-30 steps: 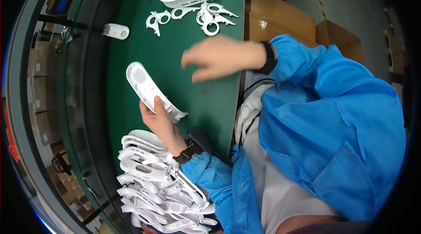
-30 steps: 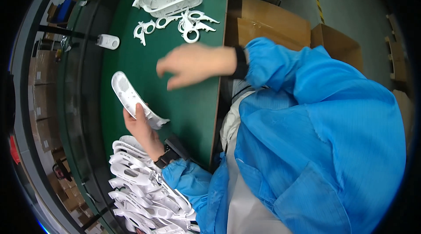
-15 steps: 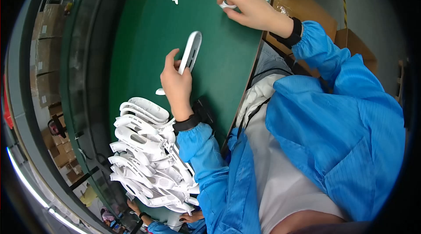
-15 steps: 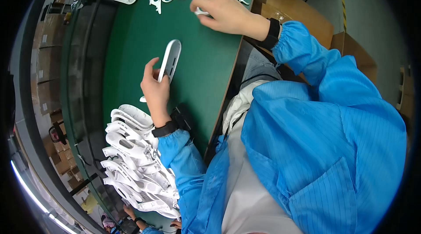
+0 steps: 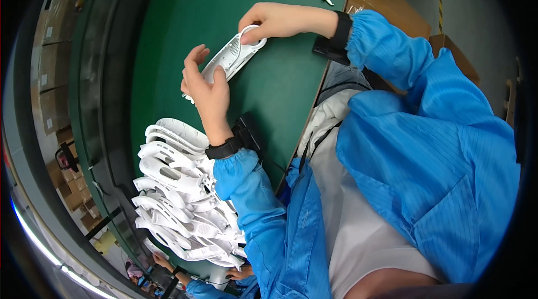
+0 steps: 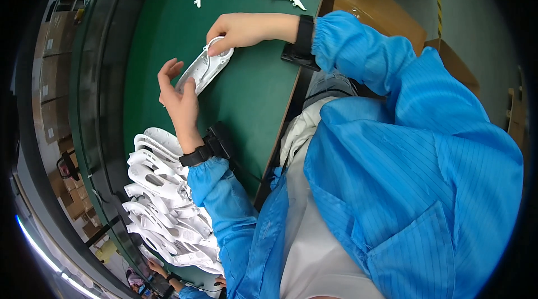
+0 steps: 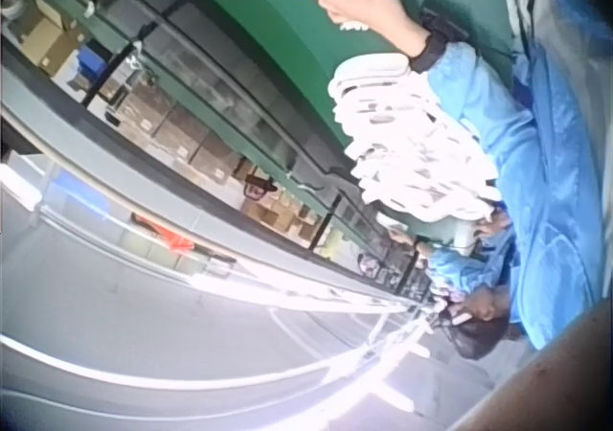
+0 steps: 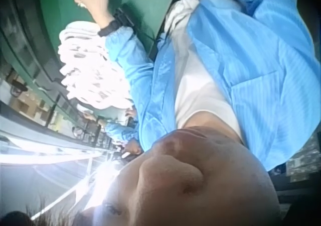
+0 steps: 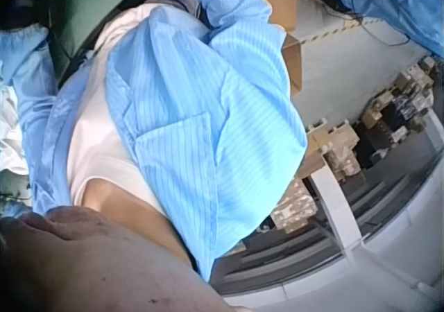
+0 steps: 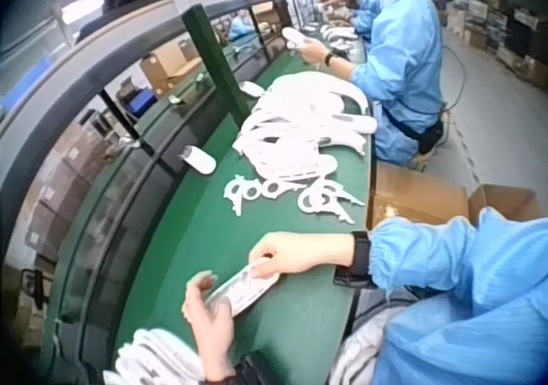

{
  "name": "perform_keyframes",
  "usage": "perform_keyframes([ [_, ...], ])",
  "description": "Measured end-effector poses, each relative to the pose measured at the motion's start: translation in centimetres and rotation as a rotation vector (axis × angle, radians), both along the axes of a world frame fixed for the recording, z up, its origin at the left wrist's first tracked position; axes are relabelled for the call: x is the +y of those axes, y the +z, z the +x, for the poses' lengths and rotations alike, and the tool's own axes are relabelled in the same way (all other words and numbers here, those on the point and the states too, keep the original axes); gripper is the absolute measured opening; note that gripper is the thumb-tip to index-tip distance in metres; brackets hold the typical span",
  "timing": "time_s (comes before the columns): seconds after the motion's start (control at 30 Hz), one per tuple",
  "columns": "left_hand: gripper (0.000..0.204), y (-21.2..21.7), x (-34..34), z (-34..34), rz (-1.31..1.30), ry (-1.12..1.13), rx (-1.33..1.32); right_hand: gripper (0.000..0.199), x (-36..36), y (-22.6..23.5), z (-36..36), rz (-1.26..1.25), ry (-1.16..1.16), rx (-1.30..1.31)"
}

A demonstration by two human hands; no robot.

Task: Assembling small plastic housing and mesh components for neck fans at a factory assembly line.

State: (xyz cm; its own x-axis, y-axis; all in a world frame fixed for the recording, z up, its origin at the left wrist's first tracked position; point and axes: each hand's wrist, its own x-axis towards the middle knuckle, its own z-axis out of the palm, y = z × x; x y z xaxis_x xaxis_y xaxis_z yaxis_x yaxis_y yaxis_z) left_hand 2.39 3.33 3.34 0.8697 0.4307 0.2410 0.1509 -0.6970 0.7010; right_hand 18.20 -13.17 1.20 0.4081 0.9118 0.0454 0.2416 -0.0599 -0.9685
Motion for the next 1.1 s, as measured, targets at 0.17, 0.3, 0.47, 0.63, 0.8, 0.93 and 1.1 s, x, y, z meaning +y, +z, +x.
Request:
perform_keyframes([
  [0.17,0.019,0.3,-0.4,0.9,0.273,-0.113,0.145,0.033,1.4,0.3,0.7,-0.147,0.029,-0.103],
  [0.3,0.015,0.3,-0.1,1.3,0.347,-0.094,0.23,0.028,1.3,-0.1,1.0,-0.127,0.072,-0.203],
  [0.47,0.014,-0.1,-0.6,2.0,0.356,-0.129,0.204,0.022,1.3,-0.7,1.5,-0.124,0.079,-0.335],
  [0.63,0.014,-0.3,-0.3,1.8,0.306,-0.153,0.108,0.022,1.5,-0.4,1.5,-0.094,0.092,-0.321],
  [0.8,0.014,-0.2,-0.8,1.8,0.357,-0.169,0.138,0.03,1.5,-0.4,2.0,-0.094,0.133,-0.472],
  [0.93,0.016,0.0,-0.6,1.7,0.394,-0.181,0.165,0.043,2.4,0.0,1.6,-0.1,0.091,-0.595],
  [1.1,0.031,1.0,-1.0,2.7,0.324,-0.077,0.251,0.046,3.4,0.2,2.1,-0.299,0.178,-0.677],
])
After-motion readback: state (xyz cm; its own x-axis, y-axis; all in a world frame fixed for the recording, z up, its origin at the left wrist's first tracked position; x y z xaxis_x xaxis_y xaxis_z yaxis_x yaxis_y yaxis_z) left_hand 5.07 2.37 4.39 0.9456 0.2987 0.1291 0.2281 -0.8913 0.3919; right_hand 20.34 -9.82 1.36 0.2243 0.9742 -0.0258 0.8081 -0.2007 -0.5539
